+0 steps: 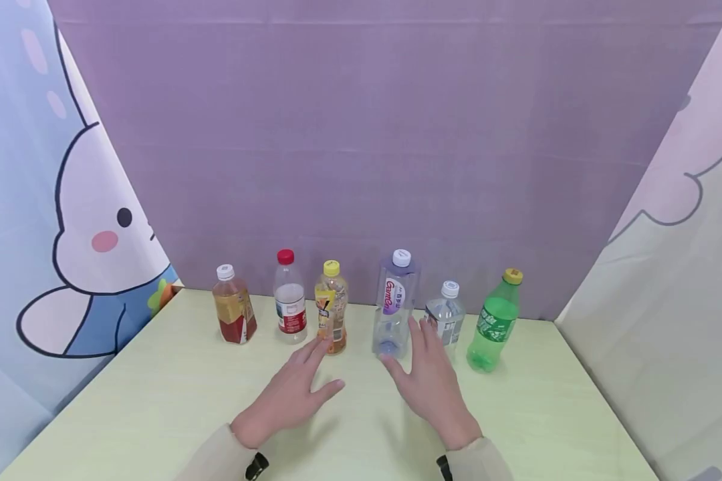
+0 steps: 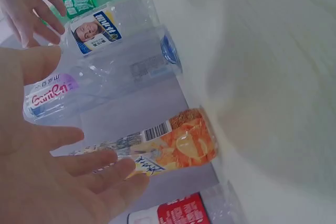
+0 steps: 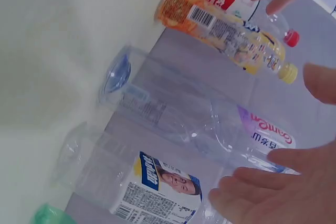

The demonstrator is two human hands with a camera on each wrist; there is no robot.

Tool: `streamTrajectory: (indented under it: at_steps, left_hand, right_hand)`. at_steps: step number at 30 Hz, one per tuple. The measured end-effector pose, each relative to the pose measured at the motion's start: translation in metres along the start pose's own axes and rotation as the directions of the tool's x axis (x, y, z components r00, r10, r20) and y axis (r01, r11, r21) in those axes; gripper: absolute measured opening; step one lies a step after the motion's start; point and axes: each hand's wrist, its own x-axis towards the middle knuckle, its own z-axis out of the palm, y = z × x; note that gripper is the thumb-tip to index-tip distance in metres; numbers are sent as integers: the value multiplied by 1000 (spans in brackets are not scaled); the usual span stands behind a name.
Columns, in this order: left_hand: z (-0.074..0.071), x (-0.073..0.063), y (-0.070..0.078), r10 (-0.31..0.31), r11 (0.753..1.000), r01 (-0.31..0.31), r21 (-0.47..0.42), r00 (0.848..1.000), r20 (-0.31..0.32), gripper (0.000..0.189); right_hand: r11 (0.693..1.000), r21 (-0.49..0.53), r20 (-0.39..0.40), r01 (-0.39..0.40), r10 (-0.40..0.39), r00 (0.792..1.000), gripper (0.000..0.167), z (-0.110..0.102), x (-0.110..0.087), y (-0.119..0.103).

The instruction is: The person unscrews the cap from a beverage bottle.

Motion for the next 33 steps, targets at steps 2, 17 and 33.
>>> streamTrajectory:
  at_steps: [2,17,33]
  left_hand:
    - [1,3,1,-14,999,14,-31,1000,7,79]
    - [18,24,13,-133,978,122,-167,989,-57,75]
    - [29,42,19,-162,949,126,-290,981,-106,66]
  right_hand:
    - [1000,16,-24,12,-11,1000,78,-2,5,1]
    - [994,101,-138,42,-28,990,76,-10,41,5]
    - [979,203,-148,-21,52,988,76,-25,73,3]
